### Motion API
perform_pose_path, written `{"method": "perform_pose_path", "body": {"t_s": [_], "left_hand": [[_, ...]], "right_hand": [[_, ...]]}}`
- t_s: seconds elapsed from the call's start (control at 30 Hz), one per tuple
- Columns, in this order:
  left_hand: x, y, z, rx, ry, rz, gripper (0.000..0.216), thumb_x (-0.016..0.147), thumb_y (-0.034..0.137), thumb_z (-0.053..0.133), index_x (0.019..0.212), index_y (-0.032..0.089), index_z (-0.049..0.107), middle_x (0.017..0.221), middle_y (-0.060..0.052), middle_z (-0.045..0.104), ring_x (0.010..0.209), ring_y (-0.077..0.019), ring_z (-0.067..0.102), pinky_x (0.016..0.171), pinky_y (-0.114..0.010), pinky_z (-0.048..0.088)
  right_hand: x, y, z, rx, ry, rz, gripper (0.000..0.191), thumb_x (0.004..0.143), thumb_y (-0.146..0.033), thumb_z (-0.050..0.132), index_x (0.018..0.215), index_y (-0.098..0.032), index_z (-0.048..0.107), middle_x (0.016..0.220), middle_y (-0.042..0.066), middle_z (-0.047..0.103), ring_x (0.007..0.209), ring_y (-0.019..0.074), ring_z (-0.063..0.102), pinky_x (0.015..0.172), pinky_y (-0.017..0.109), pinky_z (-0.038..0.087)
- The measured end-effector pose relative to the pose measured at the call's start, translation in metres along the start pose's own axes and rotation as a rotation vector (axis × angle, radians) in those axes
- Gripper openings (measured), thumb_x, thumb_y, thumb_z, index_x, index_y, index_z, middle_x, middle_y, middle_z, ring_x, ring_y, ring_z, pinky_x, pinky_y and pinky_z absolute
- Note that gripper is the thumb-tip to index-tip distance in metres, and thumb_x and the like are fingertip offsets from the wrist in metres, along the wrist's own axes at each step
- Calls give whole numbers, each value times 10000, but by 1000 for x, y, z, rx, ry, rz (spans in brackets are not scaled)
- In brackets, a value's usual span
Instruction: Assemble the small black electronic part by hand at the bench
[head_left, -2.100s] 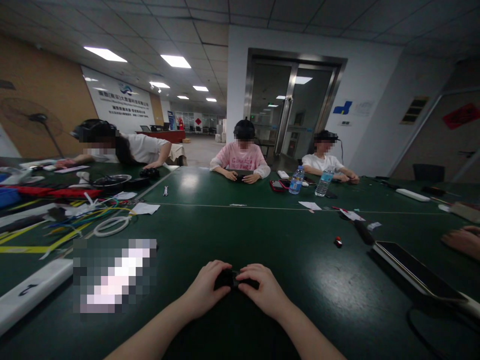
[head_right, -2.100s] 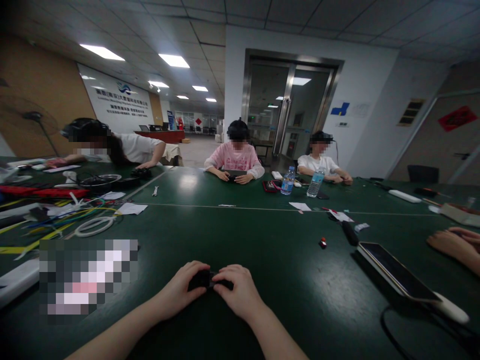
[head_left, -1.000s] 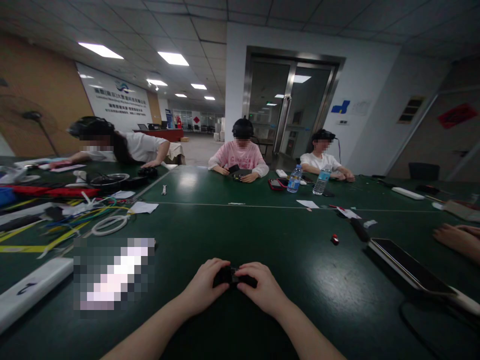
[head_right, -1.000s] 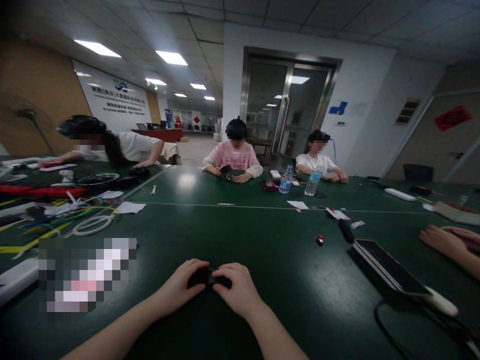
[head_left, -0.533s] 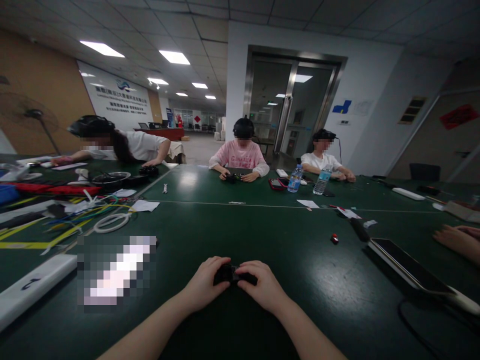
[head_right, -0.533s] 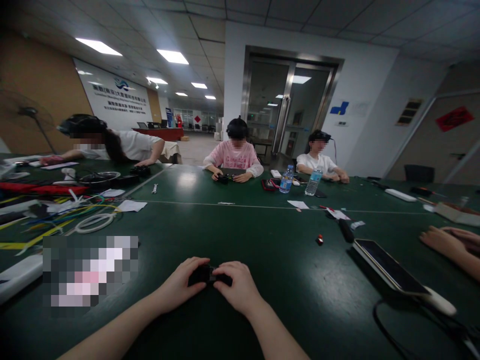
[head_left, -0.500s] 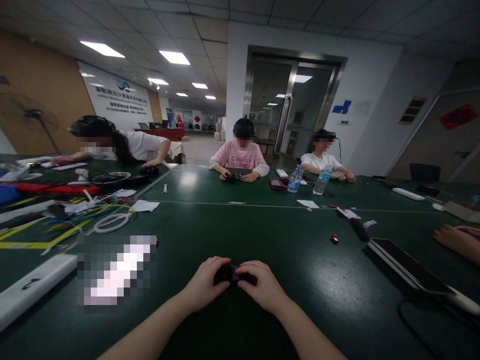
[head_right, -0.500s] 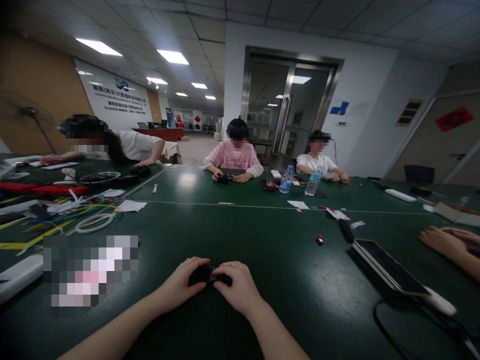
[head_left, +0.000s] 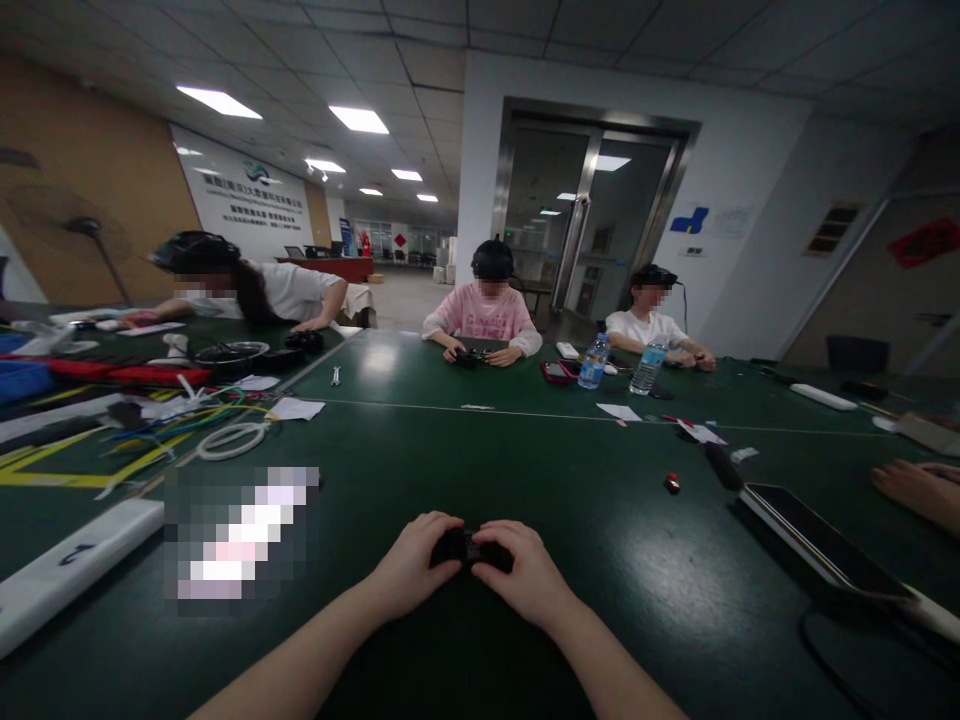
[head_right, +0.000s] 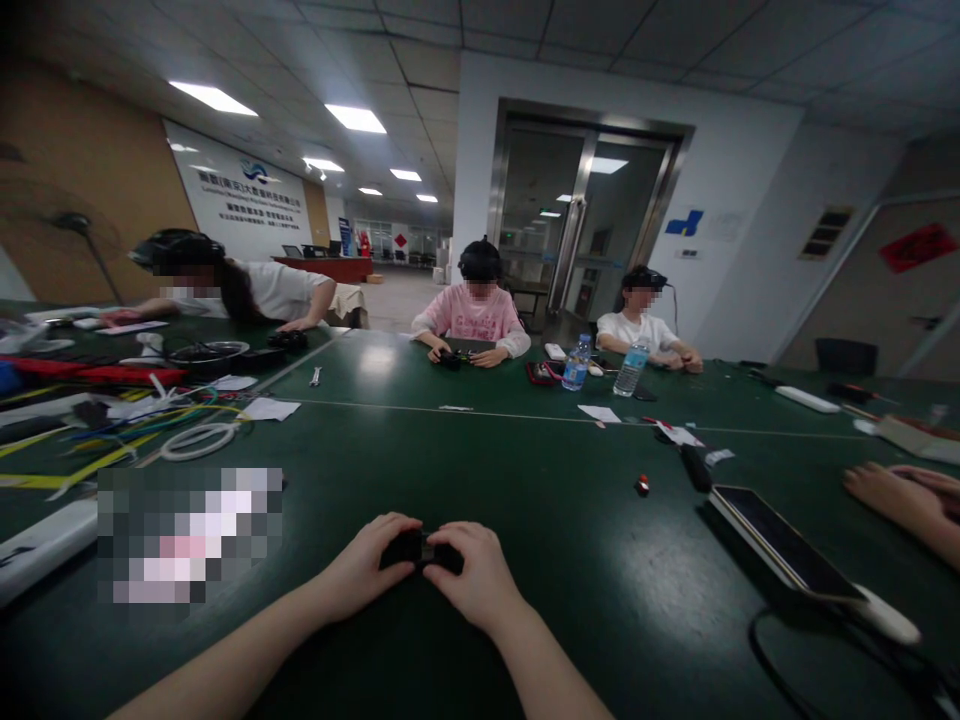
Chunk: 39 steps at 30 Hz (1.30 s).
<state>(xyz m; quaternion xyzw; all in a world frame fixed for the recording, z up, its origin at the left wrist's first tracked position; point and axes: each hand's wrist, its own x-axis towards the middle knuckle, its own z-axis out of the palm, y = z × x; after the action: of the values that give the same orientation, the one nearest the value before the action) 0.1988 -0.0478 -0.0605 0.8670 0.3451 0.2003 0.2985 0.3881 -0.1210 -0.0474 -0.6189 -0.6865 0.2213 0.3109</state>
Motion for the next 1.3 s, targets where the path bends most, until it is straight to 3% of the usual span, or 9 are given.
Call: {"method": "perform_pose_path", "body": {"t_s": [0.67,1.0,1.3], "left_hand": [[0,-1,-1,-24,-9,-25,437,744,238,607,1172,238,518,1159,-62,557,1075,-232,500,941,-388,403],[1,1,-1,-43,5,-31,475,717,212,617,1181,241,517,1168,-54,559,1094,-231,491,977,-385,373],[-2,2,-4,-53,-16,-65,503,732,227,601,1222,246,489,1208,-55,536,1119,-233,481,971,-387,376]], "right_hand": [[3,-6,2,-5,-23,39,221,712,-264,656,930,-294,639,1096,-9,616,1101,208,500,975,426,326],[1,-1,-3,177,72,18,214,707,-237,643,921,-245,639,1073,20,619,1058,191,538,961,353,386],[1,2,-20,290,107,108,232,739,-276,602,964,-218,610,994,23,641,1001,196,573,926,361,424]]}}
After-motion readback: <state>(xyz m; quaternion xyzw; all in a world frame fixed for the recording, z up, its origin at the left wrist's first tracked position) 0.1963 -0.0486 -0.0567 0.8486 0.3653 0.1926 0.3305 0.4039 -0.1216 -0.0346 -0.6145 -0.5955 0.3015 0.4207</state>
